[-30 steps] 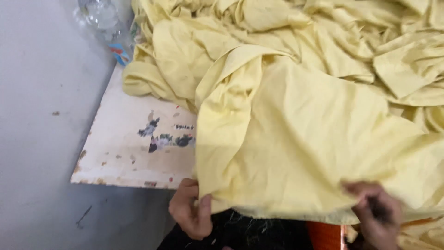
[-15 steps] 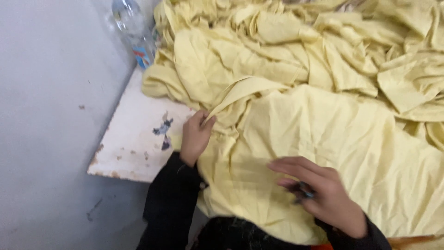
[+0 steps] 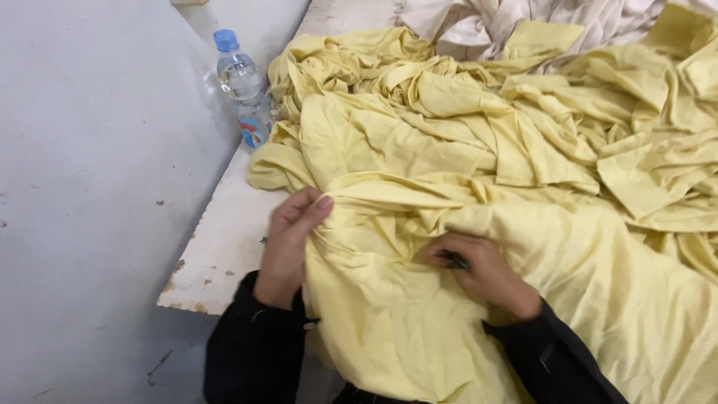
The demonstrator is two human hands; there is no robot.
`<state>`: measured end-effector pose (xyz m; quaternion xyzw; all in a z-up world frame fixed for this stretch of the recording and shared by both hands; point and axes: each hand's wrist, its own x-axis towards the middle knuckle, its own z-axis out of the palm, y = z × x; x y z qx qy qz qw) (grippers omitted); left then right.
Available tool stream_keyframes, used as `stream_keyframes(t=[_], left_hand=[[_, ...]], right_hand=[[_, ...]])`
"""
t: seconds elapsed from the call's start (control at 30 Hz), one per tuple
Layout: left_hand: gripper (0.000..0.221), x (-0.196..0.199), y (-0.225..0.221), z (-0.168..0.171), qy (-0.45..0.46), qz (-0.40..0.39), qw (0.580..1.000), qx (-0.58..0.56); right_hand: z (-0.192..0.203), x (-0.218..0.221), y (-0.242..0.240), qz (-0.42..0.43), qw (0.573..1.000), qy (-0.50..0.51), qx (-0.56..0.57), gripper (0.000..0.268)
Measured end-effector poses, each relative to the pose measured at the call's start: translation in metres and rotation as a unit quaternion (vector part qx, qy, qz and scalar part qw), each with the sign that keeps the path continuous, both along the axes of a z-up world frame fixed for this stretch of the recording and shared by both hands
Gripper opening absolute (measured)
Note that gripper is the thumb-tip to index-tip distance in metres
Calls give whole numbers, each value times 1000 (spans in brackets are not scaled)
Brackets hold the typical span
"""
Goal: Trimming loose threads from yellow shirts using thread snips in a garment factory
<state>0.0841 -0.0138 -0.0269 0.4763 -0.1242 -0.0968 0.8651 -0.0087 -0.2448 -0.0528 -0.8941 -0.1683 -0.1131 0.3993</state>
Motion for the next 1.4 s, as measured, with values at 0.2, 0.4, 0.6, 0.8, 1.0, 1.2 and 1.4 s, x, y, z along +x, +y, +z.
stream_keyframes(t=[0.2,0.4,0.6,0.8,1.0,1.2,1.4], left_hand=[[14,-6,-7,22,-82,15,993,78],[11,-31,11,63,-157,88,972,149],[9,11,-30,53,-68,48,988,128],[42,-13,-89,106,-423,110,892,119],[15,16,-62,51,-376,103,846,364],[46,0,-36,2,-449,70,754,475],[103,-20,-53,5,-457,-148,745,463]], right_hand=[[34,-18,25,63,991,-46,110,26],[-54,3,10,-19,997,74,11,39],[-9,-34,-59,-112,972,-209,-1,32],[66,-99,-62,-314,805,-486,-129,10],[11,-131,11,-134,937,-235,-221,26],[-32,-123,30,-59,964,-183,-182,31],[-33,-128,31,-79,959,-189,-196,24]])
